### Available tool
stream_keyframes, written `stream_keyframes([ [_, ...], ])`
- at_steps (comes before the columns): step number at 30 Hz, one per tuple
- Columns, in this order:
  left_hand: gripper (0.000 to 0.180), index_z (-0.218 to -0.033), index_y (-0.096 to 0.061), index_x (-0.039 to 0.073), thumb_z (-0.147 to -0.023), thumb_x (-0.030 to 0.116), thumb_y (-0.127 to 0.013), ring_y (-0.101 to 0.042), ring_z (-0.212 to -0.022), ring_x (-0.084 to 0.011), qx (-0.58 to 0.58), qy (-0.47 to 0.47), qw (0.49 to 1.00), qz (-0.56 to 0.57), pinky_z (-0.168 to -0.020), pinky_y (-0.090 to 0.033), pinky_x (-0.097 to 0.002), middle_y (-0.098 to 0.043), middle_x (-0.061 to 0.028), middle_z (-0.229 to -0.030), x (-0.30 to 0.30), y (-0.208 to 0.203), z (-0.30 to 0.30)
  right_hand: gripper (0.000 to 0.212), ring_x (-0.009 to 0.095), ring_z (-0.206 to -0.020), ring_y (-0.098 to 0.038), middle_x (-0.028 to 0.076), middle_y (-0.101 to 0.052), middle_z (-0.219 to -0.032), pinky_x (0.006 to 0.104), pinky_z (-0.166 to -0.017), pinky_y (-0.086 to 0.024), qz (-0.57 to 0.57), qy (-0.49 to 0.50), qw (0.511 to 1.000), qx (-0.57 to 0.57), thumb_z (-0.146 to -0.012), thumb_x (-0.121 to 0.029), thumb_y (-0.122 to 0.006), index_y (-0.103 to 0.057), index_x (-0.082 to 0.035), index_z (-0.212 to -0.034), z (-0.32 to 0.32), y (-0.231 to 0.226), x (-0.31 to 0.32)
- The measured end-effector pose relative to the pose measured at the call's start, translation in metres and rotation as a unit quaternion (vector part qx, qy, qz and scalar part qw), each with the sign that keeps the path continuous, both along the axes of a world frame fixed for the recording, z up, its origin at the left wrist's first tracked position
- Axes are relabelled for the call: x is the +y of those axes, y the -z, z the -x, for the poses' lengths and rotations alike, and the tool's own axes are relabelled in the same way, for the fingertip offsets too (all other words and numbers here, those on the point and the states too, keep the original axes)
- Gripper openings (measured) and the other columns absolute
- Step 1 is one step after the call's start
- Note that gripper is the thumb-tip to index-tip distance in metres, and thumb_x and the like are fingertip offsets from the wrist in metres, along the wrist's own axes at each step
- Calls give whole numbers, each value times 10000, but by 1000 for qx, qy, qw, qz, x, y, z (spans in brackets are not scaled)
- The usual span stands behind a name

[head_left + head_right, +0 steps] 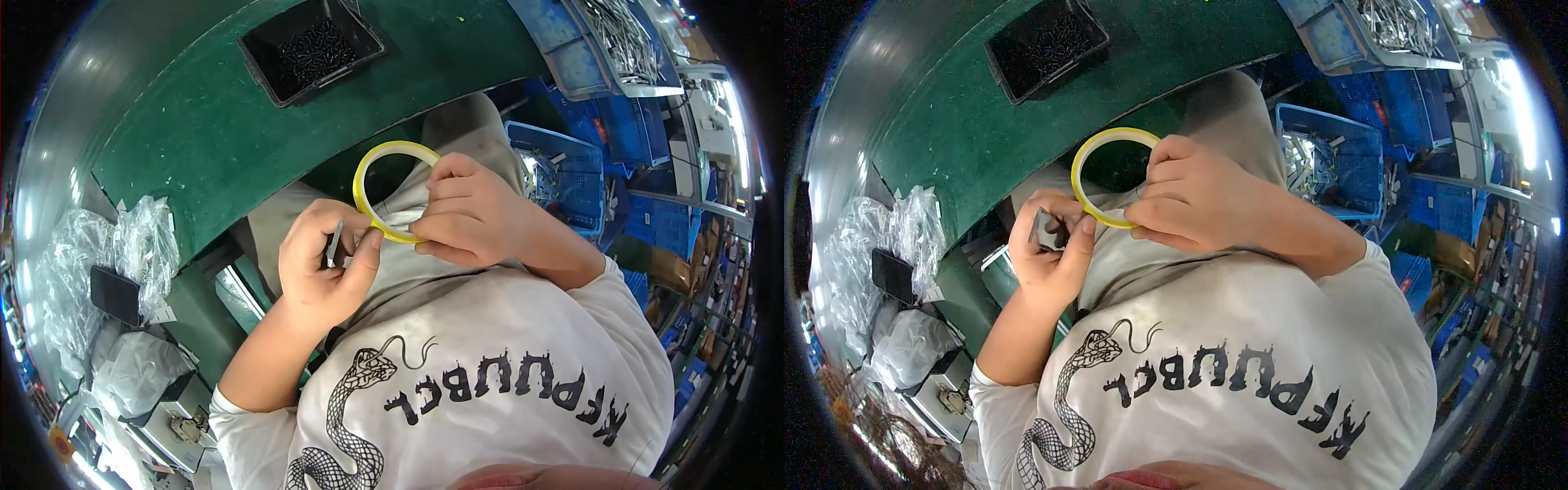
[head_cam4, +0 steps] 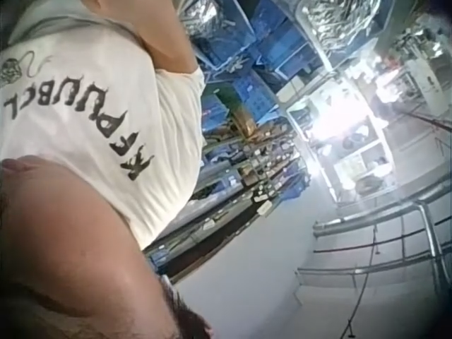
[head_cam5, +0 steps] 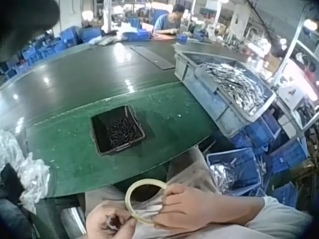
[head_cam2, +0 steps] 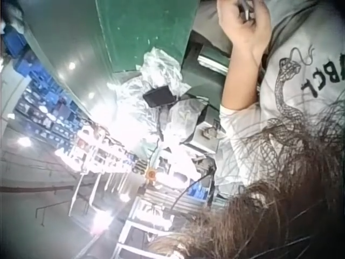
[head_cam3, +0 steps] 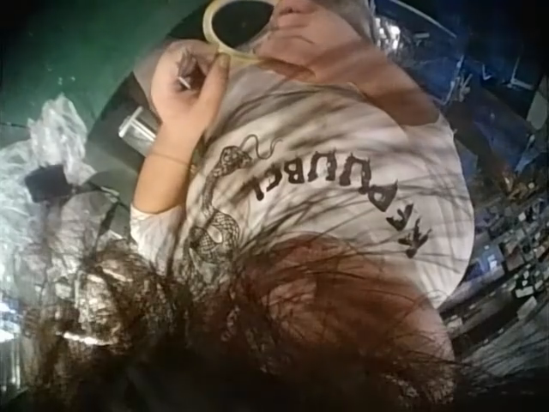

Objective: Applying yellow adhesive tape to small metal or plastic components at a manufacturing workstation.

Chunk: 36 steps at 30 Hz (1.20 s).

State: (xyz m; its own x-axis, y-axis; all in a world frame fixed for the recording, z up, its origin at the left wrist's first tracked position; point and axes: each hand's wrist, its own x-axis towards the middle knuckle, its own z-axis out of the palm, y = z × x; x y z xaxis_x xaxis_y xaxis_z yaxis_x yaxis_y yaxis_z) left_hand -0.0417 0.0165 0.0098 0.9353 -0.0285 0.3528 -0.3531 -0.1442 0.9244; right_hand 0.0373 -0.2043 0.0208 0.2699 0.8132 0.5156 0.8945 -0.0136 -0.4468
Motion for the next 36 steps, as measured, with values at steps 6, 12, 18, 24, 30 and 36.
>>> stream_keyframes([
  [6, 237, -936, -582, 10, -764, -105, -698, -519, -609, -90, -4, 3, 1000, -6, -505, -389, -217, -615, -75, -851, 0, 2, -1, 338, 214, -636, -555, 26, -620, -801, 402, -742, -458, -7, -2, 1000, -10, -759, -130, -795, -592, -32, -1011, 0, 1, 0],
  [12, 213, -917, -588, 9, -766, -92, -698, -527, -617, -103, 7, 14, 999, -30, -523, -408, -231, -622, -74, -844, 2, -2, -2, 337, 211, -668, -558, 33, -630, -816, 399, -747, -460, 4, -3, 1000, -17, -764, -142, -799, -597, -33, -1010, 0, 0, -2],
  [18, 229, -892, -586, 20, -732, -74, -719, -574, -647, -150, 30, 9, 996, -82, -566, -457, -260, -626, -76, -805, 3, -6, -2, 358, 210, -684, -561, 36, -628, -810, 392, -746, -465, 5, -8, 999, -36, -751, -149, -807, -598, -28, -1015, 1, 3, -3],
  [24, 261, -875, -572, 32, -681, -59, -721, -613, -667, -265, 8, -10, 991, -135, -617, -509, -329, -621, -93, -771, 1, -4, -1, 357, 208, -674, -568, 38, -623, -785, 383, -725, -467, 2, -12, 999, -47, -745, -153, -806, -601, -19, -1006, 3, 6, -3],
  [30, 277, -853, -552, 39, -644, -34, -719, -621, -678, -300, -16, -12, 986, -166, -630, -522, -360, -617, -104, -769, 2, 3, -2, 336, 206, -645, -568, 36, -620, -759, 376, -708, -468, 0, -17, 999, -46, -753, -148, -799, -606, -15, -994, 4, 8, -2],
  [36, 293, -838, -547, 45, -607, -19, -717, -610, -648, -310, -85, -39, 976, -194, -620, -520, -369, -609, -95, -737, -2, 4, -3, 291, 200, -652, -571, 35, -627, -767, 372, -702, -467, 3, -15, 999, -52, -747, -144, -800, -624, -18, -941, 5, 8, 0],
])
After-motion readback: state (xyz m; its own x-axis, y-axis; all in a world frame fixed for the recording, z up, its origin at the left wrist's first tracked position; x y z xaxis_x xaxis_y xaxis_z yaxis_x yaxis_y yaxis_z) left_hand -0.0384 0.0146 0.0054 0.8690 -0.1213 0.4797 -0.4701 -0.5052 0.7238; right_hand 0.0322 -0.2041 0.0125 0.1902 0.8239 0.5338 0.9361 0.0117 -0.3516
